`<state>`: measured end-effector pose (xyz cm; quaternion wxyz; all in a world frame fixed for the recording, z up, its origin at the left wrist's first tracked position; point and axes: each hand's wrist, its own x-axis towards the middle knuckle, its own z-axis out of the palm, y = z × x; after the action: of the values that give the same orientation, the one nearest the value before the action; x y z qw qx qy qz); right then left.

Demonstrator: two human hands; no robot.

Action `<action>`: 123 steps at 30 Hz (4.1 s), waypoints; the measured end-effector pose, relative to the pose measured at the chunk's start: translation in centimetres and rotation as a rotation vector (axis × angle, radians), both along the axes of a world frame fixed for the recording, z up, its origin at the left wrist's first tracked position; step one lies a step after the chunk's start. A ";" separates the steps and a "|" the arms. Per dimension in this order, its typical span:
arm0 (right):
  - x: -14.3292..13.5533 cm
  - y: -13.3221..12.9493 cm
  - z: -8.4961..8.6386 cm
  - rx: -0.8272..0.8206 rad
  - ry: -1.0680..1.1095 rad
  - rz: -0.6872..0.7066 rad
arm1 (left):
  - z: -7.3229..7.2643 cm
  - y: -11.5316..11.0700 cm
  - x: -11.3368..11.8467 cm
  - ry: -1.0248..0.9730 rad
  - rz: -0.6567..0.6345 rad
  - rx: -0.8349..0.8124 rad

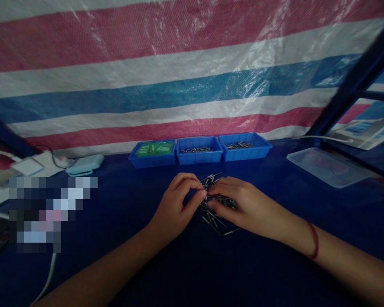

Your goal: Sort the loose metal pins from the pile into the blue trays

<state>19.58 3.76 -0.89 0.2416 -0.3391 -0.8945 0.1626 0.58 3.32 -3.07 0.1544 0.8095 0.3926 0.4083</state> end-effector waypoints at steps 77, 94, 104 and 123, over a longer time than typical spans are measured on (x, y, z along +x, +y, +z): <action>-1.0 -0.2 -0.9 0.000 0.481 -0.235 | -0.8 0.2 0.4 -0.126 0.116 -0.132; 6.3 7.9 -0.2 0.489 0.114 -0.660 | -1.6 0.1 0.6 -0.110 0.144 -0.267; 5.6 6.2 -0.3 0.350 -0.010 -0.534 | -0.2 1.4 -1.2 0.217 0.100 -0.131; 2.1 2.1 0.3 0.259 -0.130 -0.179 | 0.1 2.2 -2.7 0.593 -0.107 0.013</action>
<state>21.64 5.88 -0.64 0.2382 -0.3932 -0.8881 0.0016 -2.12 5.52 -2.98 0.0491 0.9139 0.3747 0.1482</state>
